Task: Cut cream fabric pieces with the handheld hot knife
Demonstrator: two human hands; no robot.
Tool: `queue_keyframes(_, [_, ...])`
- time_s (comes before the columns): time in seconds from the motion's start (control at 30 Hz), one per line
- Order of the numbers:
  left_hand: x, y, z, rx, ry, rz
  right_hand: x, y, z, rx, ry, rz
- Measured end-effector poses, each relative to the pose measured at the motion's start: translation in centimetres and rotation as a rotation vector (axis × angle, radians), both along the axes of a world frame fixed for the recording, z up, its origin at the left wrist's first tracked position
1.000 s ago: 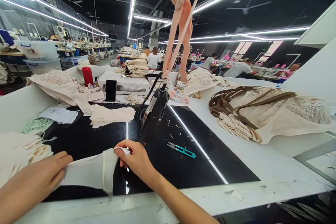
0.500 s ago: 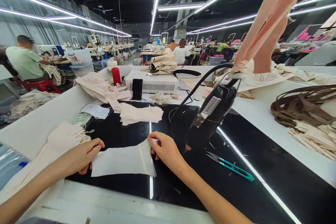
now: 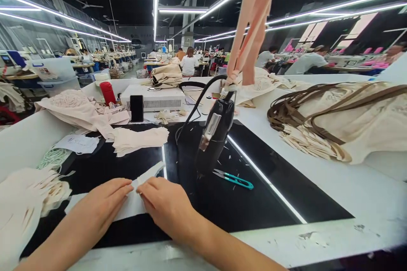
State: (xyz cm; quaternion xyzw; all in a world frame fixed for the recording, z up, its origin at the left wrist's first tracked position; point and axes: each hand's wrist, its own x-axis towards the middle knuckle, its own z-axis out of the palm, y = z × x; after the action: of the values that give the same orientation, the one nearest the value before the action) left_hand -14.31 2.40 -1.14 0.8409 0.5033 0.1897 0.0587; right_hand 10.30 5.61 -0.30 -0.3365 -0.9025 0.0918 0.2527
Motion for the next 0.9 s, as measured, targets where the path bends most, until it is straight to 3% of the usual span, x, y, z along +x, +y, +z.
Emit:
queue_keyframes(0.2, [1.5, 1.5, -1.4, -0.005, -0.013, -0.132, -0.3, -1.8, -2.0, 0.187, -0.105, 0.116])
queue_keyframes(0.37, [0.8, 1.6, -1.8, 0.143, 0.044, -0.187, -0.3, -1.9, -3.1, 0.279, -0.129, 0.128])
queue_keyframes(0.53, [0.3, 1.9, -2.1, 0.226, 0.094, -0.224, 0.0, -2.3, -3.1, 0.310, -0.108, 0.127])
queue_keyframes(0.9, [-0.8, 2.5, -2.2, 0.217, 0.169, -0.280, -0.1, -2.8, -2.8, 0.380, -0.050, 0.122])
